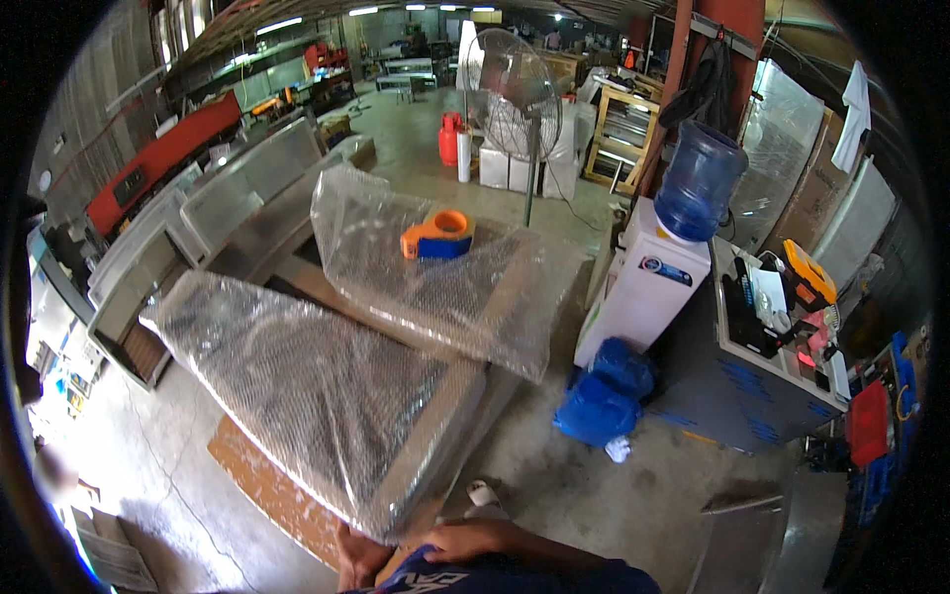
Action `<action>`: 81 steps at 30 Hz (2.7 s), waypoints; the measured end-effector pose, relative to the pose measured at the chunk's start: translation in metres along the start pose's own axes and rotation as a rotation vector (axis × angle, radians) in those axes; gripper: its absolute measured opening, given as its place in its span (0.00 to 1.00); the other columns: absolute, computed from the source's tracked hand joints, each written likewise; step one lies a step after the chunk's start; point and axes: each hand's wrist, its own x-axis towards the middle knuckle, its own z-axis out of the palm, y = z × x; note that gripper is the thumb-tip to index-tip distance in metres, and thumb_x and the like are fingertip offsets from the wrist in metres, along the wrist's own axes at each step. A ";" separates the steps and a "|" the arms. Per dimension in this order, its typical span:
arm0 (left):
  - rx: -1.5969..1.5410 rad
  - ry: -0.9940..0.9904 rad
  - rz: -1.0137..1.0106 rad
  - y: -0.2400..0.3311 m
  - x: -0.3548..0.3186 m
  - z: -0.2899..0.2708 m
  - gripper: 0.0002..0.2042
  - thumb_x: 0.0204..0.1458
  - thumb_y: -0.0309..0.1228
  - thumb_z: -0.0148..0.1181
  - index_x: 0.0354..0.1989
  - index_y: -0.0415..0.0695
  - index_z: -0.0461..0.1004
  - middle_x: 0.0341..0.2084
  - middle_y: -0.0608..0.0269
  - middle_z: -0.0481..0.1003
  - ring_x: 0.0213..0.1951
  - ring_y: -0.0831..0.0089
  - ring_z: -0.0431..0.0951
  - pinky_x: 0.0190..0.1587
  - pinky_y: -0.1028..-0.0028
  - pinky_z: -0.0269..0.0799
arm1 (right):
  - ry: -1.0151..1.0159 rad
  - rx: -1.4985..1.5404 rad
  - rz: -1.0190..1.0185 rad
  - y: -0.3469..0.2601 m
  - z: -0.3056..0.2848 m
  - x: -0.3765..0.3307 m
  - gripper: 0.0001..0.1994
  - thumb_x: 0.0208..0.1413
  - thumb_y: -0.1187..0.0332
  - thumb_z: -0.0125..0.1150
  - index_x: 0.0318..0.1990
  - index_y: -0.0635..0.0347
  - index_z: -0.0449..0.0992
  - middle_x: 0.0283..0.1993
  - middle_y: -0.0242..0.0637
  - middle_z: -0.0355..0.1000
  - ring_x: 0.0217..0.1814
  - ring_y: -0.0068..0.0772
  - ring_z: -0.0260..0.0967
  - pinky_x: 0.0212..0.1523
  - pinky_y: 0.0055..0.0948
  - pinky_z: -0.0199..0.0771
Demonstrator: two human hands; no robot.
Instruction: The person wraps a stainless steel gas stove with bubble wrap and secures it with packing tape. They also cut a piece of cardboard and place it under the wrapped stove.
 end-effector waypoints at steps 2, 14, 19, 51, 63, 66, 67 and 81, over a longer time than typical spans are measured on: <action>-0.284 0.118 0.016 0.009 0.009 -0.013 0.35 0.59 0.57 0.48 0.71 0.50 0.60 0.71 0.51 0.59 0.70 0.48 0.58 0.71 0.46 0.52 | -0.076 0.094 -0.073 -0.002 -0.062 -0.024 0.20 0.65 0.55 0.58 0.53 0.63 0.76 0.48 0.56 0.77 0.43 0.50 0.78 0.47 0.43 0.75; 0.116 0.381 0.257 0.028 0.054 0.083 0.35 0.59 0.56 0.50 0.71 0.50 0.61 0.70 0.51 0.60 0.69 0.48 0.60 0.70 0.46 0.54 | 0.990 -0.982 -0.046 0.119 -0.422 0.081 0.31 0.61 0.56 0.63 0.69 0.51 0.63 0.65 0.53 0.59 0.65 0.57 0.60 0.66 0.53 0.58; 0.122 0.424 0.288 0.023 0.056 0.086 0.35 0.58 0.56 0.50 0.71 0.51 0.61 0.69 0.51 0.61 0.68 0.48 0.60 0.70 0.46 0.55 | 0.853 -1.066 0.094 0.154 -0.445 0.105 0.38 0.58 0.54 0.65 0.75 0.41 0.55 0.58 0.60 0.65 0.65 0.58 0.61 0.66 0.54 0.58; 0.393 0.152 0.269 -0.034 -0.004 0.061 0.40 0.57 0.64 0.53 0.72 0.53 0.58 0.67 0.58 0.63 0.67 0.56 0.62 0.68 0.52 0.57 | 1.012 1.856 0.188 0.101 0.071 -0.127 0.17 0.64 0.51 0.59 0.54 0.49 0.78 0.46 0.33 0.79 0.39 0.28 0.77 0.31 0.27 0.78; 0.446 0.173 0.249 -0.028 0.000 0.056 0.45 0.53 0.66 0.55 0.73 0.51 0.54 0.68 0.51 0.59 0.68 0.52 0.59 0.69 0.51 0.57 | 0.655 2.229 -0.045 0.112 0.155 -0.008 0.22 0.65 0.52 0.52 0.54 0.59 0.76 0.50 0.39 0.78 0.47 0.35 0.79 0.45 0.33 0.84; 0.422 0.225 0.271 -0.027 0.001 0.053 0.46 0.52 0.67 0.56 0.73 0.51 0.54 0.68 0.50 0.59 0.68 0.51 0.59 0.69 0.51 0.57 | 0.563 2.278 -0.123 0.115 0.159 -0.003 0.22 0.65 0.49 0.51 0.56 0.55 0.76 0.52 0.36 0.79 0.49 0.33 0.80 0.46 0.33 0.84; 0.422 0.249 0.280 -0.027 0.001 0.051 0.46 0.52 0.67 0.56 0.73 0.50 0.53 0.68 0.50 0.58 0.68 0.51 0.59 0.69 0.51 0.57 | 0.520 2.290 -0.165 0.116 0.160 -0.001 0.22 0.65 0.49 0.51 0.56 0.54 0.76 0.53 0.35 0.79 0.49 0.33 0.80 0.45 0.33 0.84; 0.419 0.213 0.256 -0.031 -0.005 0.063 0.40 0.60 0.62 0.46 0.74 0.52 0.46 0.72 0.52 0.53 0.71 0.53 0.53 0.73 0.49 0.49 | 0.370 2.331 -0.095 0.139 0.151 0.038 0.23 0.68 0.43 0.46 0.60 0.42 0.75 0.47 0.31 0.79 0.37 0.33 0.79 0.28 0.30 0.76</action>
